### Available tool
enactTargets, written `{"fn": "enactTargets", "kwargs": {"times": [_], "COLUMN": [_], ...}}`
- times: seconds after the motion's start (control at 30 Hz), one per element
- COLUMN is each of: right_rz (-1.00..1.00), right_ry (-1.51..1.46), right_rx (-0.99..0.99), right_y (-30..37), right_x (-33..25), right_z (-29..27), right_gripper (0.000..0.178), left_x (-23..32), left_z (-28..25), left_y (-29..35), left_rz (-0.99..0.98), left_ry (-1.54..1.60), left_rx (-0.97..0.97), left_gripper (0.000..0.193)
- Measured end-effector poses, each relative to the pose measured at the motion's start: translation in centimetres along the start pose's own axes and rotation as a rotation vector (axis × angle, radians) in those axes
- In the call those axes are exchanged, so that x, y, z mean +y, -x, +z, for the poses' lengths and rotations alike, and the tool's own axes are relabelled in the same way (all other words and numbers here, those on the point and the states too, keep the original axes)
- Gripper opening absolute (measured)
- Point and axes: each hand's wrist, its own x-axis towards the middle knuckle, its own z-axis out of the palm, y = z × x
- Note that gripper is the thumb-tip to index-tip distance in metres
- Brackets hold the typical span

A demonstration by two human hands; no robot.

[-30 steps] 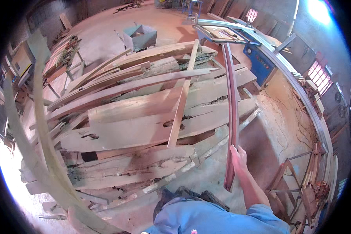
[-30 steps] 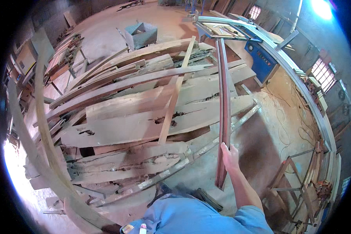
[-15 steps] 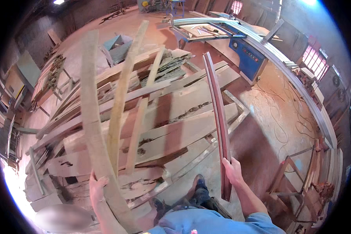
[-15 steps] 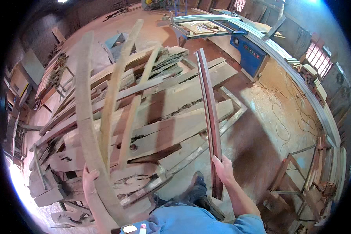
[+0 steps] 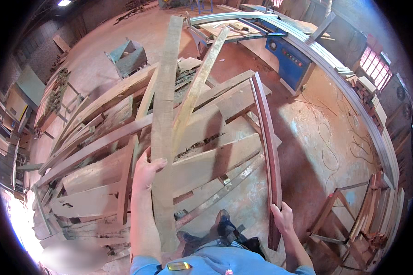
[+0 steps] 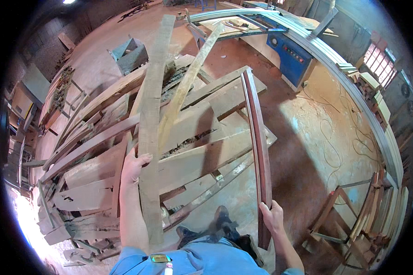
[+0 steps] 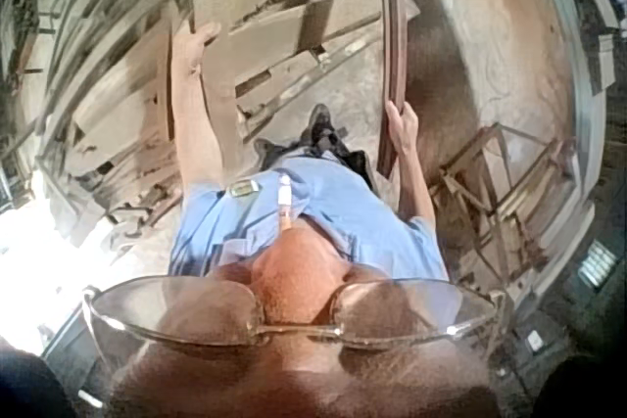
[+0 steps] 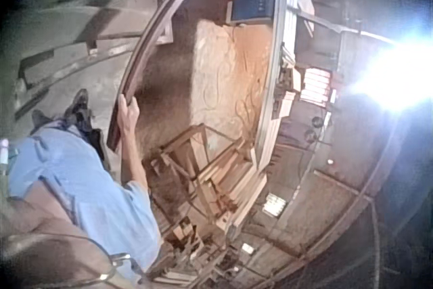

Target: The person selects wooden planks from a pile, measures them with a tape measure, and cuts them to size using a table saw. They handle multiple pieces, marking measurements and feeding the wood through the saw blade.

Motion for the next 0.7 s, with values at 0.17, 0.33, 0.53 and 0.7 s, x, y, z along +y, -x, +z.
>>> {"fn": "enactTargets", "kwargs": {"times": [0.17,0.33,0.53,0.7], "right_rz": [0.021,0.058,0.056,0.039], "right_ry": [0.032,0.032,0.098,0.097], "right_rx": [-0.089,-0.143,-0.184,-0.197], "right_y": [-1.7,-4.3,-5.9,-6.8], "right_x": [-3.1,-2.5,-4.3,-4.3], "right_z": [-1.2,-1.0,-0.7,-0.5], "right_gripper": [0.030,0.029,0.030,0.027], "left_x": [-0.9,-1.4,-2.2,-4.0], "left_z": [3.4,6.6,11.9,13.4], "left_y": [-4.0,-5.9,-6.7,-7.3], "left_rz": [0.036,0.195,0.183,0.247], "left_ry": [0.053,-0.342,-1.080,-1.317], "left_rx": [0.000,0.172,0.411,0.430], "left_gripper": [0.067,0.059,0.069,0.071]}}
